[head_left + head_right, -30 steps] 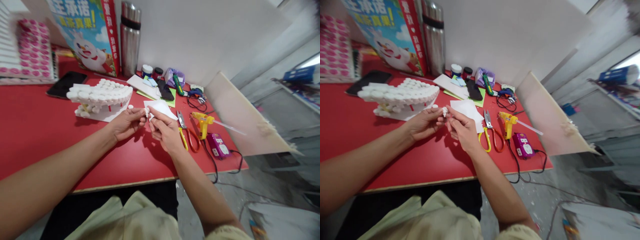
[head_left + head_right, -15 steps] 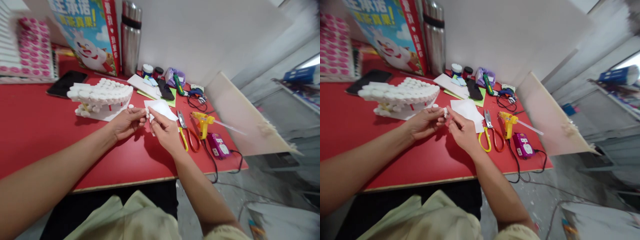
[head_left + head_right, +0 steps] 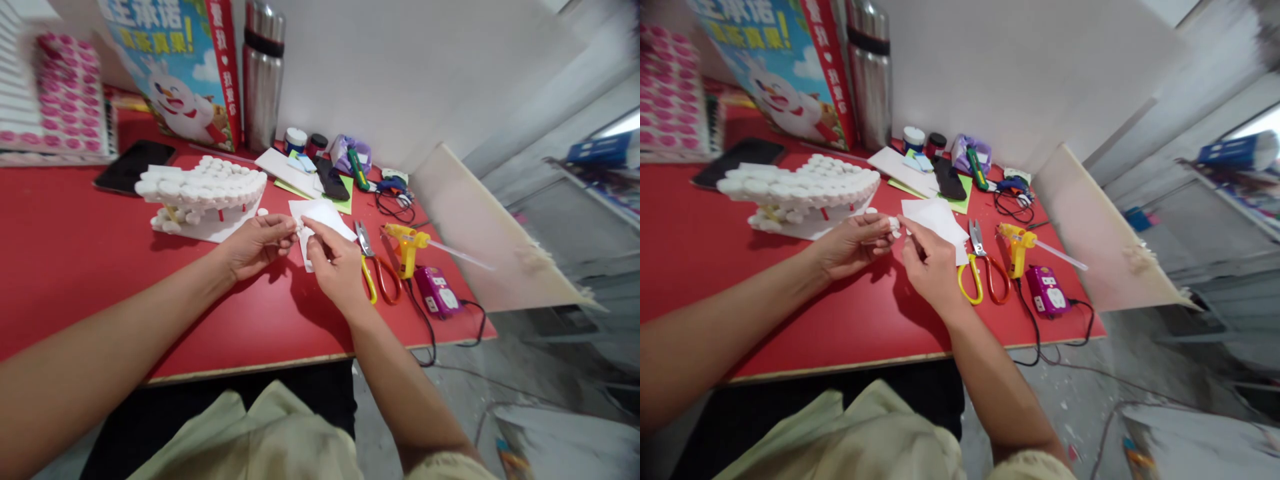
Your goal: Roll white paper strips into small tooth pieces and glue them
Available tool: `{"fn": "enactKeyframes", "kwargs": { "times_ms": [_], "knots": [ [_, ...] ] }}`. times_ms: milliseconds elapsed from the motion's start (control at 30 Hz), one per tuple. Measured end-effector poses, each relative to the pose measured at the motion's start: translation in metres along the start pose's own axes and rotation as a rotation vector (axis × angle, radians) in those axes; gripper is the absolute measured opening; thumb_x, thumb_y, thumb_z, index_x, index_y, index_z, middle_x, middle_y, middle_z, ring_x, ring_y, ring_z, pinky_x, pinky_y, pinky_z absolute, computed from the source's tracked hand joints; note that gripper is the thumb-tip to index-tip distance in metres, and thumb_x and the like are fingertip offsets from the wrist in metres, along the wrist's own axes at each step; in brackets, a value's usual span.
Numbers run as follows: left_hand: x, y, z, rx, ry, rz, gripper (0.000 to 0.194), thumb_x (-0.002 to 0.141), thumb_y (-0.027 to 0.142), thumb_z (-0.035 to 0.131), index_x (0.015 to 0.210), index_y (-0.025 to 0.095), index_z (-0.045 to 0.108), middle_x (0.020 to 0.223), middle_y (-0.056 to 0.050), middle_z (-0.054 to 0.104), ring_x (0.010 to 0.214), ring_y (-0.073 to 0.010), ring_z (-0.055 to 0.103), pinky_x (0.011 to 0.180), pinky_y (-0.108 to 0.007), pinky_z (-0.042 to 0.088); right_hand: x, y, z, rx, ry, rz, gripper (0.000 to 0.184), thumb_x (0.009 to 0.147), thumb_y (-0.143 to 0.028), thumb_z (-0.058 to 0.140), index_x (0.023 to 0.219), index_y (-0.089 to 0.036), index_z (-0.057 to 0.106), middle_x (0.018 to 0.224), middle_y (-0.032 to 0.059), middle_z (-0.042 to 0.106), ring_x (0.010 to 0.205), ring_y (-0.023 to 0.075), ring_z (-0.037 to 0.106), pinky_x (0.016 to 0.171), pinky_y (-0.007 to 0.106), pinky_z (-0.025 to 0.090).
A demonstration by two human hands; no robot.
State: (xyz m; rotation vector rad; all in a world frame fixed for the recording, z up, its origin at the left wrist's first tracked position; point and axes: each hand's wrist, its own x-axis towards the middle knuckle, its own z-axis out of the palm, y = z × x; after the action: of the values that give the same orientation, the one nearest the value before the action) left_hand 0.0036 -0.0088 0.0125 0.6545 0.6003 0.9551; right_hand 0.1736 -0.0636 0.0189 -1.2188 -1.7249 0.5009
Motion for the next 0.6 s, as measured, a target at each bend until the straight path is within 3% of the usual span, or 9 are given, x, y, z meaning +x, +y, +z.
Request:
{"fn": "enactKeyframes", "kwargs": {
  "times_ms": [167,333,600],
  "knots": [
    [0.0004,0.0011,0.0001,0.001,-0.018,0.005,0.027,0.063,0.02,0.099,0.074,0.01,0.076,0.064,-0.003,0.069,0.05,-0.0046,0.053,0.048,-0.014,0.045,0.0011,-0.0026,-0.0003,0.143,0.055,0.098,0.032,0.098,-0.024,0.058,0.124,-0.022,0.075,0.066,-0.0052,0.05,0.059,0.0119,0.045,0.06,0.027,0.041],
    [0.0012,0.0001,-0.0008,-0.004,-0.024,0.013,0.034,0.058,0.024,0.103,0.075,0.01,0.078,0.066,-0.004,0.07,0.052,-0.0054,0.054,0.048,-0.014,0.046,0.0022,-0.0036,-0.0011,0.234,0.002,0.156,0.026,0.098,-0.026,0.058,0.118,-0.021,0.074,0.068,-0.0044,0.055,0.058,0.0114,0.046,0.058,0.027,0.04],
    [0.0006,-0.0017,-0.0004,0.065,-0.023,0.048,0.036,0.058,0.029,0.103,0.075,0.01,0.078,0.068,-0.004,0.07,0.054,-0.0064,0.056,0.051,-0.016,0.048,0.0031,-0.0078,-0.0027,0.159,0.008,0.142,0.023,0.097,-0.026,0.058,0.111,-0.02,0.074,0.065,-0.005,0.053,0.058,0.0116,0.045,0.058,0.027,0.038]
  ]
}}
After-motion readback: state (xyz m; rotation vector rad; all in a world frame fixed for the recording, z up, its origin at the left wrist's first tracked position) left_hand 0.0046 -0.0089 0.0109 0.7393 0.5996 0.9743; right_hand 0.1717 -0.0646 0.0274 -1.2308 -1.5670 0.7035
